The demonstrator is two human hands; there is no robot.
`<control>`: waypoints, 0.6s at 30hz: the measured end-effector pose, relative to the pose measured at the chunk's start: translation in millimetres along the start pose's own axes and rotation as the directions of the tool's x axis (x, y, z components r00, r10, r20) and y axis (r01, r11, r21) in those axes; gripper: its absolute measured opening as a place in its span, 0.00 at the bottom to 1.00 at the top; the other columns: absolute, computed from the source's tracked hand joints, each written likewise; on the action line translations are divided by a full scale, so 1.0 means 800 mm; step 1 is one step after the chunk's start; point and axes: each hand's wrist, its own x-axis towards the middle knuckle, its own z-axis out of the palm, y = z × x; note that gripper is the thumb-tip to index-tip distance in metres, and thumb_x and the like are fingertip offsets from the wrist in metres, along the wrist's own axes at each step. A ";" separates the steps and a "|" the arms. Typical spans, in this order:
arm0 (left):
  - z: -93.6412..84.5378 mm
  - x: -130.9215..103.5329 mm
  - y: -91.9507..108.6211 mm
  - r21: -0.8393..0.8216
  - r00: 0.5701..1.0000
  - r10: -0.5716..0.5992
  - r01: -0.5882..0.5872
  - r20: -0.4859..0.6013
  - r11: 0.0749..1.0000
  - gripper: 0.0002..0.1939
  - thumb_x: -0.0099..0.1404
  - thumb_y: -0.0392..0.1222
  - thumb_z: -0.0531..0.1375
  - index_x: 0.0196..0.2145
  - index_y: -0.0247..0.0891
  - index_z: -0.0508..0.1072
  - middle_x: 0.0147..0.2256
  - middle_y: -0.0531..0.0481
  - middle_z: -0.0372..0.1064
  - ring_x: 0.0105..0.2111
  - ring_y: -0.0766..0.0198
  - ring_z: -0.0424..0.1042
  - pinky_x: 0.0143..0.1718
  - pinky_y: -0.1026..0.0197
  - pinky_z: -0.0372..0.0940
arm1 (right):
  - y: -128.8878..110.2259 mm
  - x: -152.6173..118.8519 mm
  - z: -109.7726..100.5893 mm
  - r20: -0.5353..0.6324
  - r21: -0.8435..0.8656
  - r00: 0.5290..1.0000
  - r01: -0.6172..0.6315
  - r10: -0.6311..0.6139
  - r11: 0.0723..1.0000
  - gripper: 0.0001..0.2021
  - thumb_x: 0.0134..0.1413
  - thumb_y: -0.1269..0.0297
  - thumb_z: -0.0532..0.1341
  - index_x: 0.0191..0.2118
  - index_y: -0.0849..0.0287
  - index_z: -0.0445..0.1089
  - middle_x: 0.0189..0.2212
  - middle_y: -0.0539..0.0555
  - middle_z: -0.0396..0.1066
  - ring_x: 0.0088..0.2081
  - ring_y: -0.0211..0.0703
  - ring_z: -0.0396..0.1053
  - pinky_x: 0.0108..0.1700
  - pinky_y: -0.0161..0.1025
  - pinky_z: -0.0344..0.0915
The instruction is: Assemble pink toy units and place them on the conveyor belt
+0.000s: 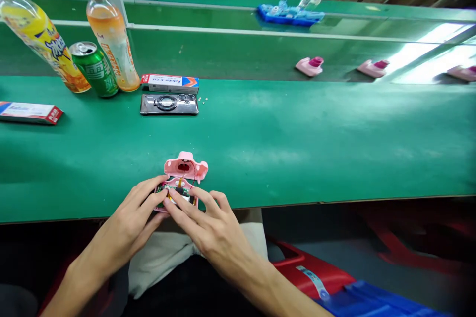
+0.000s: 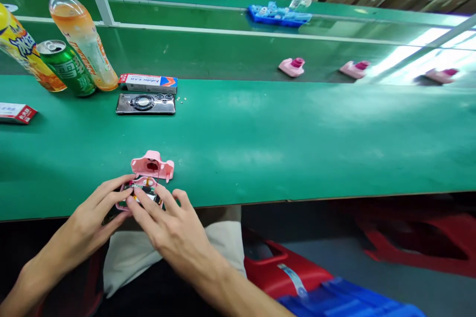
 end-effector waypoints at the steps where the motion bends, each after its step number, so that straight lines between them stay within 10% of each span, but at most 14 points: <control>1: 0.000 0.002 0.000 0.004 1.000 0.000 0.000 -0.007 1.000 0.15 0.76 0.39 0.54 0.58 0.37 0.66 0.60 0.38 0.67 0.60 0.54 0.69 0.59 0.52 0.71 | 0.001 -0.003 0.005 -0.026 0.025 1.000 0.003 -0.002 1.000 0.19 0.73 0.75 0.51 0.61 0.58 0.71 0.62 0.45 0.70 0.59 0.48 0.62 0.51 0.46 0.62; 11: 0.021 -0.001 0.008 0.165 0.992 0.113 -0.102 -0.062 0.981 0.14 0.74 0.33 0.56 0.56 0.34 0.68 0.57 0.33 0.67 0.57 0.47 0.71 0.55 0.46 0.74 | -0.002 -0.022 0.035 -0.373 0.029 0.921 -0.114 0.116 0.993 0.09 0.64 0.65 0.68 0.49 0.53 0.79 0.45 0.46 0.81 0.46 0.46 0.69 0.47 0.44 0.61; 15: 0.030 -0.002 0.004 0.123 0.990 0.069 -0.054 -0.123 0.991 0.14 0.75 0.36 0.53 0.56 0.36 0.66 0.57 0.34 0.68 0.57 0.49 0.72 0.55 0.46 0.74 | 0.044 -0.022 0.013 -0.514 -0.042 0.858 -0.037 0.011 0.998 0.10 0.69 0.58 0.62 0.39 0.51 0.80 0.39 0.48 0.83 0.44 0.48 0.70 0.49 0.46 0.62; 18: 0.028 -0.002 0.000 0.023 0.993 0.013 -0.011 -0.118 1.000 0.21 0.76 0.42 0.55 0.63 0.39 0.60 0.58 0.37 0.69 0.59 0.51 0.71 0.57 0.47 0.73 | 0.095 0.031 -0.020 -0.368 0.093 0.905 -0.193 0.213 0.977 0.23 0.75 0.59 0.51 0.31 0.56 0.79 0.30 0.53 0.81 0.33 0.44 0.70 0.41 0.43 0.64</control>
